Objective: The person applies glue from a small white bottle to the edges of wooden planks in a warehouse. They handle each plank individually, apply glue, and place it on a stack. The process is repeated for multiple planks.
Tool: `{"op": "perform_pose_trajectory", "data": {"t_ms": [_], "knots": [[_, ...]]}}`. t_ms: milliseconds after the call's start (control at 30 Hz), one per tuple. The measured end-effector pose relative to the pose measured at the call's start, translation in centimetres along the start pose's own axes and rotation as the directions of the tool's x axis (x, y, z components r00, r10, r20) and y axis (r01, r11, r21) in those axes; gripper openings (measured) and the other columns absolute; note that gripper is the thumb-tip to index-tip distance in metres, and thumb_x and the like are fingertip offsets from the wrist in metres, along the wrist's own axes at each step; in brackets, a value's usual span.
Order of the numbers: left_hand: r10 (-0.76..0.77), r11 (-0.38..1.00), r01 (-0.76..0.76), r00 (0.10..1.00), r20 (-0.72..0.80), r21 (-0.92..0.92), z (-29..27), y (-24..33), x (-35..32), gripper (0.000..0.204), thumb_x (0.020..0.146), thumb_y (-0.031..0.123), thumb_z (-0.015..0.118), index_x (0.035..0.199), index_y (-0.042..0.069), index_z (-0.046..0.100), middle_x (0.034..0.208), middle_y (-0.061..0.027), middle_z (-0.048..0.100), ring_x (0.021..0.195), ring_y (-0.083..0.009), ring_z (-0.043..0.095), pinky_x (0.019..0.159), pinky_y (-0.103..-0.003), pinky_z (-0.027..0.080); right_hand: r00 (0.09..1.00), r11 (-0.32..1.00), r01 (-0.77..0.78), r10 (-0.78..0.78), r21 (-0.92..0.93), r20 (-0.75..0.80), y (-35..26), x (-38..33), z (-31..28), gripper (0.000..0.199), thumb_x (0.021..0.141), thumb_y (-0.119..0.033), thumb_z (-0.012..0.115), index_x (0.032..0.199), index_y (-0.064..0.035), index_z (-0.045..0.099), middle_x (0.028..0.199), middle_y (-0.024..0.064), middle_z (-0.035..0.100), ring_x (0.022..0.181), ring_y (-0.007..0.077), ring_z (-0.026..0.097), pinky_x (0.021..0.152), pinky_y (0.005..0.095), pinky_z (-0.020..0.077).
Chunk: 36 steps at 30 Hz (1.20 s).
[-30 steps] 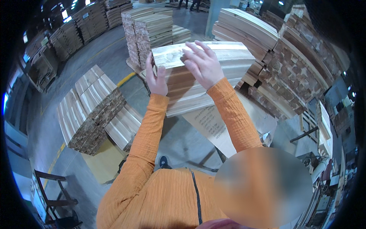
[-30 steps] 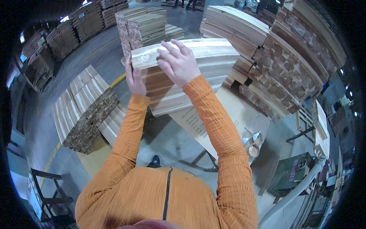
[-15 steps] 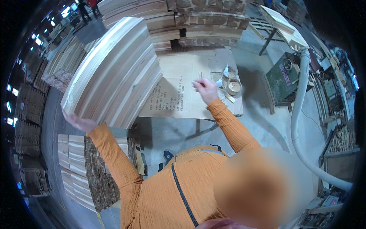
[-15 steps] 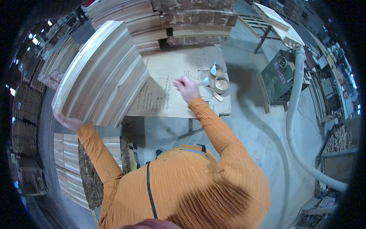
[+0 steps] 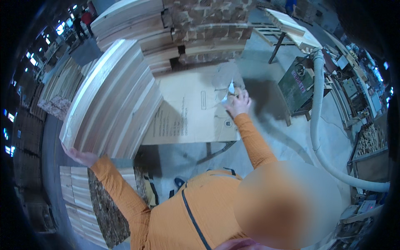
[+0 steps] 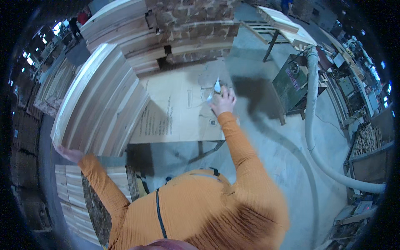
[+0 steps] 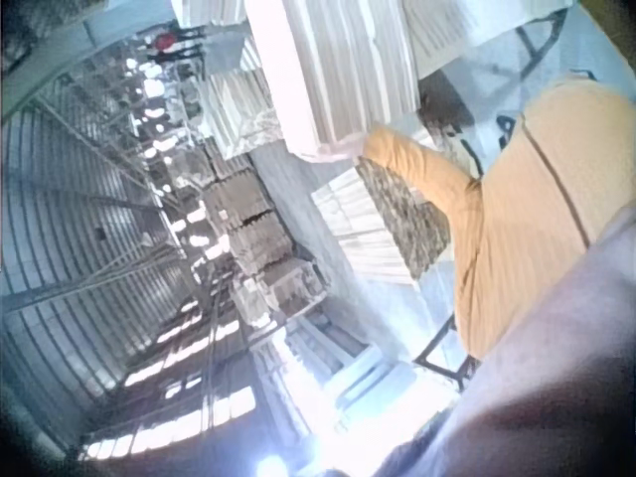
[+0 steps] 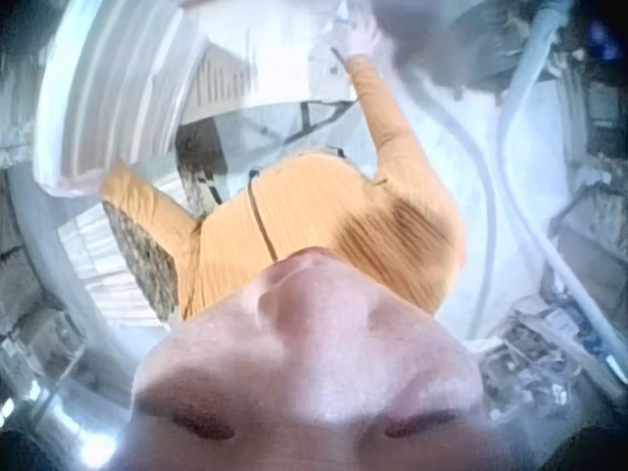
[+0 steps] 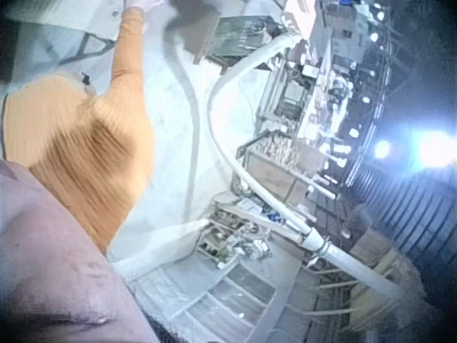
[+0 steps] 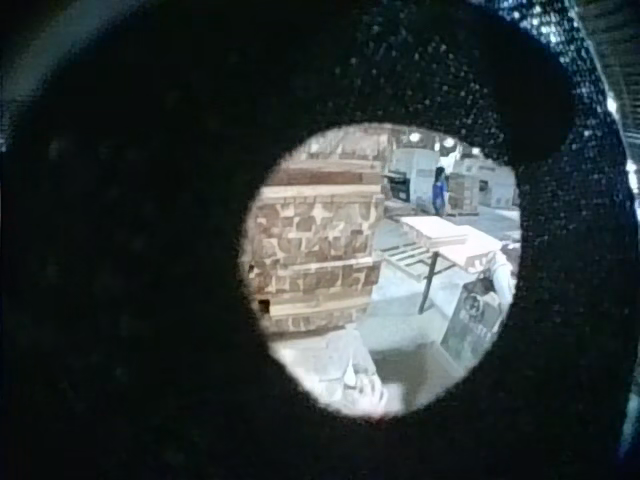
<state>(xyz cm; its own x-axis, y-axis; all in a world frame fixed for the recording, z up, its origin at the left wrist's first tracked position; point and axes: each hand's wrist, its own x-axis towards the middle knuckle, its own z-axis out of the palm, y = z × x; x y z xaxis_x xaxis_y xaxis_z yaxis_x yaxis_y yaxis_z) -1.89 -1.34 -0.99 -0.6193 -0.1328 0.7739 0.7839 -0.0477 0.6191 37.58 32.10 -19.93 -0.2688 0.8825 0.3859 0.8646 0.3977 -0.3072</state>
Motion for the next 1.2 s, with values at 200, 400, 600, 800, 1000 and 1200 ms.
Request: {"op": "perform_pose_trajectory", "data": {"t_ms": [200,400,600,800,1000,1200], "knots": [[0.019,1.0,-0.019,1.0,0.005,-0.003,-0.6,-0.4,0.2,0.073,0.092,0.054,0.029,0.133,-0.006,0.036,0.136,-0.0218,0.037,0.127,-0.0311,0.036,0.106,-0.042,0.026,0.995,0.998,-0.036,0.04,-0.055,0.089,-1.3,0.8,1.1,0.035,0.065,-0.039,0.073,0.095,-0.0213,0.07,0.14,0.0071,0.035,0.133,0.0355,0.018,0.104,0.0586,0.0152],[0.056,0.998,-0.056,0.998,0.006,0.017,0.0,0.4,0.5,0.07,0.094,0.052,0.029,0.133,-0.006,0.036,0.136,-0.0216,0.037,0.128,-0.0303,0.035,0.107,-0.042,0.025,0.999,0.996,-0.033,0.036,0.079,-0.04,-1.3,1.3,1.5,0.029,0.065,-0.035,0.072,0.087,-0.0164,0.069,0.13,0.0072,0.044,0.13,0.0333,0.025,0.103,0.0562,0.0183],[0.136,0.99,-0.135,0.99,0.026,-0.046,-1.5,-2.5,0.6,0.064,0.094,0.046,0.032,0.13,-0.006,0.039,0.131,-0.0192,0.042,0.124,-0.0286,0.038,0.105,-0.041,0.028,1.0,0.625,0.012,-0.018,0.78,-0.001,-7.3,7.0,-1.8,0.022,0.075,-0.018,0.068,0.088,-0.0054,0.055,0.083,0.0063,0.063,0.082,0.0206,0.061,0.071,0.0337,0.0491],[-0.081,0.933,0.059,0.996,-0.047,-0.355,0.4,-1.0,0.1,0.061,0.09,0.042,0.046,0.131,-0.004,0.039,0.131,-0.0161,0.042,0.124,-0.0243,0.038,0.104,-0.036,0.027,0.903,0.023,0.13,-0.415,0.991,-0.109,-22.1,12.1,-12.4,0.021,0.083,-0.01,0.061,0.099,0.0034,0.058,0.084,0.0054,0.063,0.072,0.0096,0.059,0.066,0.0244,0.0502],[0.051,0.988,-0.049,0.999,0.009,-0.145,-0.5,1.1,0.5,0.062,0.091,0.041,0.044,0.132,-0.004,0.037,0.128,-0.0175,0.046,0.12,-0.0245,0.042,0.102,-0.034,0.029,0.611,-0.205,-0.101,-0.785,0.974,-0.102,-36.6,11.2,-17.4,0.029,0.09,-0.019,0.056,0.108,0.0035,0.057,0.083,0.0076,0.064,0.067,0.0106,0.06,0.062,0.0225,0.0502],[0.054,0.977,-0.057,0.998,-0.02,-0.205,-0.7,1.0,1.0,0.064,0.089,0.041,0.051,0.132,-0.005,0.036,0.126,-0.0174,0.047,0.117,-0.0243,0.045,0.101,-0.034,0.032,0.543,-0.29,-0.311,-0.836,0.905,-0.081,-46.8,8.6,-16.5,0.022,0.082,-0.019,0.068,0.09,-0.0011,0.06,0.074,0.0047,0.061,0.058,0.0082,0.057,0.053,0.0197,0.0473]]}}
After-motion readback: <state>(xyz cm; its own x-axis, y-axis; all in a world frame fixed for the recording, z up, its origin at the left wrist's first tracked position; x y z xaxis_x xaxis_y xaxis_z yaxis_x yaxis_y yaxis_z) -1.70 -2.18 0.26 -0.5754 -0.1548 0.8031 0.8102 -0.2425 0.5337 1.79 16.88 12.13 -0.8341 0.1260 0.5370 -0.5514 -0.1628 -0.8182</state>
